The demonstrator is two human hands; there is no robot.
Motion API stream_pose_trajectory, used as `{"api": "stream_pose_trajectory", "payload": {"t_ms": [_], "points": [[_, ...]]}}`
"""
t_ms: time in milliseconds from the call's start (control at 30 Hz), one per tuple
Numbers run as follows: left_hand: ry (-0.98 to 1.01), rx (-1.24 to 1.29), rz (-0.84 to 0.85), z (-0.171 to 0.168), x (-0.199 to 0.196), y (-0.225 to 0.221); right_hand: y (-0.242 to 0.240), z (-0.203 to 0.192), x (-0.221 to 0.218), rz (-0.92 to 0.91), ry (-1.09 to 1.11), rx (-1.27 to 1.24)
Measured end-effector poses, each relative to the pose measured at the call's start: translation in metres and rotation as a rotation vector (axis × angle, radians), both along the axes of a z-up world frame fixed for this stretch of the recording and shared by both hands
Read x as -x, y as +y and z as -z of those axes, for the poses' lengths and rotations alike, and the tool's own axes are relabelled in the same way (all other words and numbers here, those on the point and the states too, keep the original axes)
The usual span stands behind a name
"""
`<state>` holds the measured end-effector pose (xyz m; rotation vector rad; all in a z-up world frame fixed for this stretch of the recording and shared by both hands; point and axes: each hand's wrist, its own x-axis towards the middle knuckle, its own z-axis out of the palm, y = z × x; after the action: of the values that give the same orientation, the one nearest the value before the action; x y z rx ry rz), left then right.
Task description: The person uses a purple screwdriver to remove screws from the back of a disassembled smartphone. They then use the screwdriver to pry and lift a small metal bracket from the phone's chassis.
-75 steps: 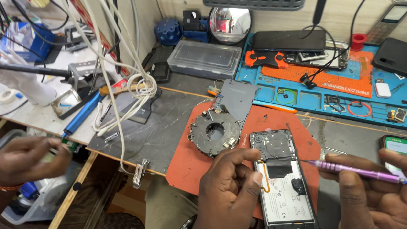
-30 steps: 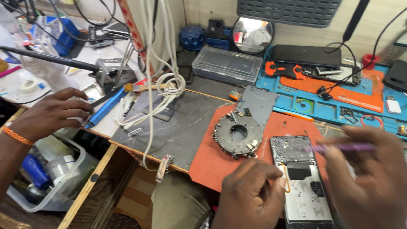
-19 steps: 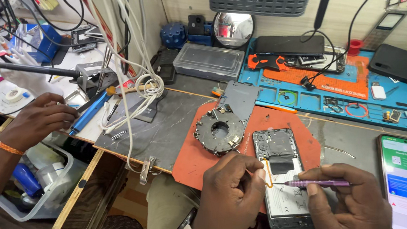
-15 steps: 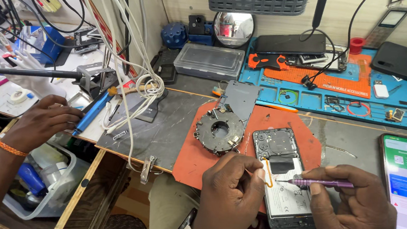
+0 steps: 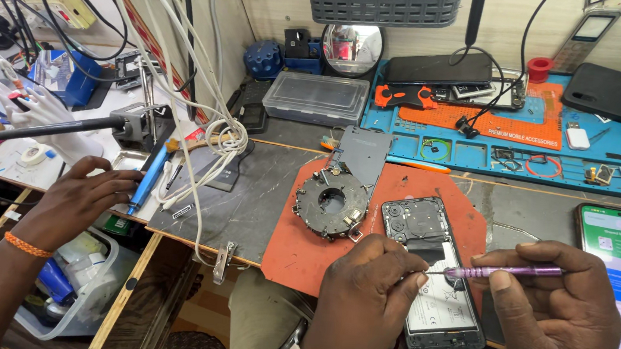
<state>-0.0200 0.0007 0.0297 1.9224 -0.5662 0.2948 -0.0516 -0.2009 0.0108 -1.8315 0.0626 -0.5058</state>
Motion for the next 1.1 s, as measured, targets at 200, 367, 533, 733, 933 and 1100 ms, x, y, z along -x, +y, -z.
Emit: {"api": "stream_pose_trajectory", "payload": {"t_ms": [200,367,533,733,933,1100], "points": [[0.042,0.043,-0.006,0.0024,0.0016,-0.0001,0.0020,0.0013,0.0008,0.017,-0.022,0.027],[0.027,0.028,-0.006,0.0006,0.0009,0.0012,0.0027,0.0000,0.0001,0.008,-0.016,0.031],[0.037,0.028,-0.004,0.0004,0.0009,0.0006,0.0039,0.0008,0.0012,0.009,-0.017,0.003],[0.035,0.038,-0.009,0.0006,0.0005,0.0008,0.0063,-0.0013,0.0014,-0.020,-0.025,-0.043],[0.102,0.060,-0.026,-0.0013,0.0011,0.0007,0.0043,-0.0043,-0.0002,-0.038,-0.035,0.011],[0.095,0.049,-0.031,-0.0026,0.0007,0.0025,0.0018,-0.0040,-0.0021,-0.043,-0.077,0.066]]}}
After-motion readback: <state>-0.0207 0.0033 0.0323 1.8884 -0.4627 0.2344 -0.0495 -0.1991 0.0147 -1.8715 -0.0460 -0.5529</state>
